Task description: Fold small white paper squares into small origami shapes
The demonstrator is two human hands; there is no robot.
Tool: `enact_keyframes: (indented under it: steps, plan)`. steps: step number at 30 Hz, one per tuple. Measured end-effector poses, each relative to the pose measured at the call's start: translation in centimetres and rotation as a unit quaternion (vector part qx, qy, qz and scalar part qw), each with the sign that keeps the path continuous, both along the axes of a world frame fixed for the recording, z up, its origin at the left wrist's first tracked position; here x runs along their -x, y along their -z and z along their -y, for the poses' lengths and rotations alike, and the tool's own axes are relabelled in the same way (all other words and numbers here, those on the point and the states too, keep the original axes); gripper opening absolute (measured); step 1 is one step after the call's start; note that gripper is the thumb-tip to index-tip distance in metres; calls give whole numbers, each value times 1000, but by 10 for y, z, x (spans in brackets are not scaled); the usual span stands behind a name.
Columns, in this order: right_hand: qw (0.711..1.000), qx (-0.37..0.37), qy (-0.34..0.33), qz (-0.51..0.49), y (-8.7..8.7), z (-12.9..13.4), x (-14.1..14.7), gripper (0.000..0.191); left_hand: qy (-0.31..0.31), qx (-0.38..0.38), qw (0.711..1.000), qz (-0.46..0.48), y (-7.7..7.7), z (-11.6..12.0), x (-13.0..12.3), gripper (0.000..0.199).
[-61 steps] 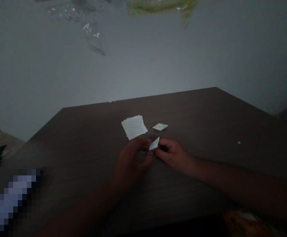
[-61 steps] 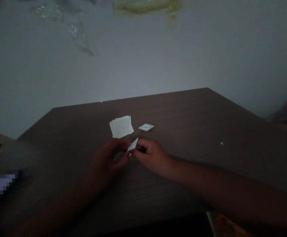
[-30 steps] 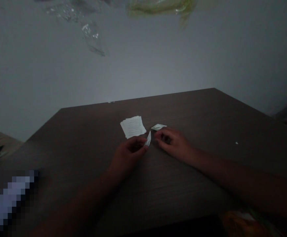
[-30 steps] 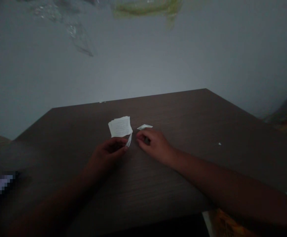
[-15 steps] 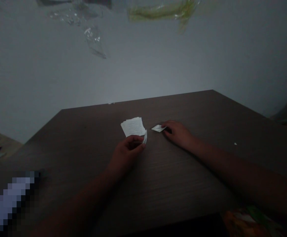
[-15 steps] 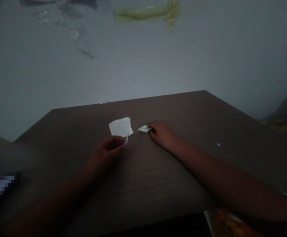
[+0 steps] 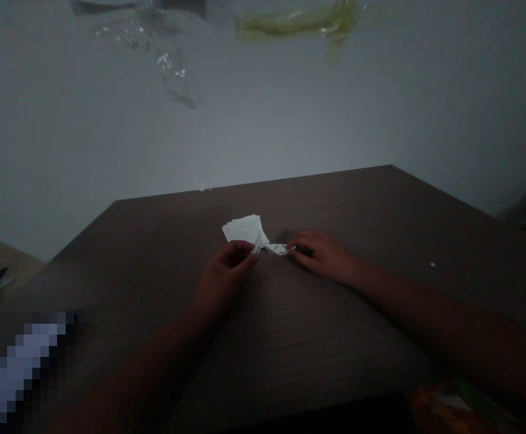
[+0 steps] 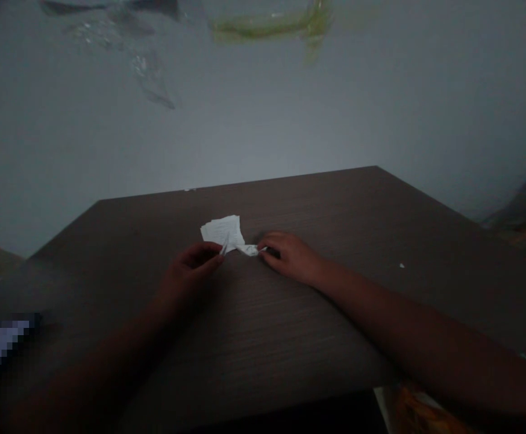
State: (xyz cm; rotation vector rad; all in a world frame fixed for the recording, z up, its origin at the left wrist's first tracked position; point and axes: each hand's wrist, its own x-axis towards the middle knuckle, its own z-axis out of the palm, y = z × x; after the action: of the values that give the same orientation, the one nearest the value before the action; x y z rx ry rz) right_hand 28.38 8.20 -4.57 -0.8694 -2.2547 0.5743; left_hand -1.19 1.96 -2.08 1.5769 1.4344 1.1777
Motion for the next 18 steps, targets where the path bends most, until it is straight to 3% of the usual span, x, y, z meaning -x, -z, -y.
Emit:
enact_keyframes:
  steps: [4, 12, 18]
  plan:
    - [998, 2, -54, -15, -2, 5, 3, 21, -13, 22, 999, 20, 1, -4, 3, 29]
    - [991, 35, -130, -27, -7, 18, 7, 22, -8, -12, 1000, -8, 3, -7, 9, 32]
    - [988, 65, -138, -30, -7, 23, 10, 14, 65, 17, 997, 26, 1, -4, 5, 26]
